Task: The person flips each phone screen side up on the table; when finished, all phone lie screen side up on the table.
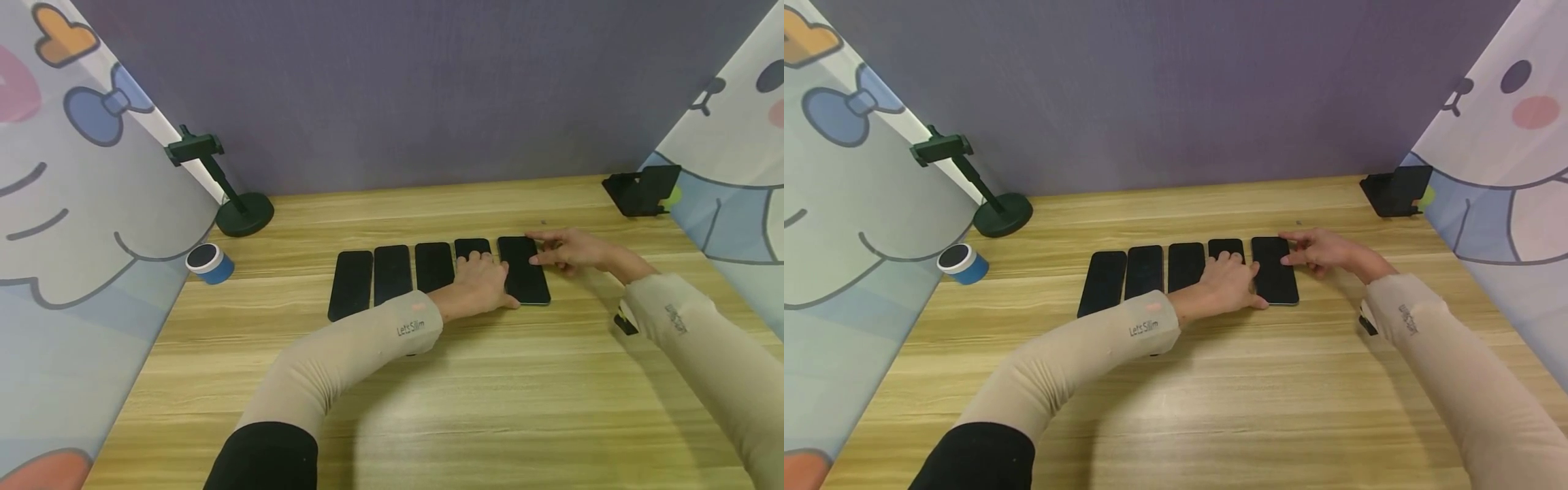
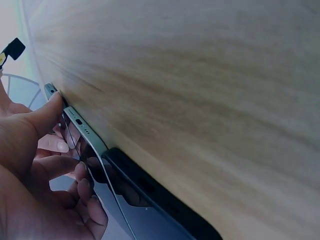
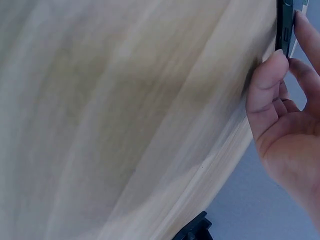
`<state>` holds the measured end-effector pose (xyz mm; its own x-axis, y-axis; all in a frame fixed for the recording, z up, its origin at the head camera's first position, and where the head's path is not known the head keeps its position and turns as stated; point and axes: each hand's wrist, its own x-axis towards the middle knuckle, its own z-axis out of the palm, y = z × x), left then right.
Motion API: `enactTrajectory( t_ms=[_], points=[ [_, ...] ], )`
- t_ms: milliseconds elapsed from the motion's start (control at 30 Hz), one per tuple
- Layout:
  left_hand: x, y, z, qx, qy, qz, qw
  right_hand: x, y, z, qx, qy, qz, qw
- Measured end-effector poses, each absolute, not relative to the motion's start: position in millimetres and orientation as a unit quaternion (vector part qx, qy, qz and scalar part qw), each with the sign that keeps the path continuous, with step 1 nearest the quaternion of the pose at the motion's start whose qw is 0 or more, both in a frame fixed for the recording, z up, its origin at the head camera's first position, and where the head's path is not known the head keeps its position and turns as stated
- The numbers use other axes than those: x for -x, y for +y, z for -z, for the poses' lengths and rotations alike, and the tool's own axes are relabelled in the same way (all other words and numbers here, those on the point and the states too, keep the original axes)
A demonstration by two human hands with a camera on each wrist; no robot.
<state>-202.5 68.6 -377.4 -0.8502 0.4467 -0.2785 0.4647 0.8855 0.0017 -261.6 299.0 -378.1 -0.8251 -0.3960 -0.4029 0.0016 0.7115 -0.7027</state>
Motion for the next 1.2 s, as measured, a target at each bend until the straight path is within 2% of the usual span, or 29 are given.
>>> enactTrajectory(
  t_ms=[700,1067,1200],
  points=[
    [202,66,379,-0.250,0.959,0.016,0.134,271,296,377,0.102,0.874,0.361,0.309],
    [201,63,379,-0.248,0.958,0.018,0.139,272,292,377,0.095,0.874,0.364,0.308],
    [197,51,373,-0.265,0.955,0.010,0.132,269,293,374,0.093,0.885,0.353,0.289]
  ],
)
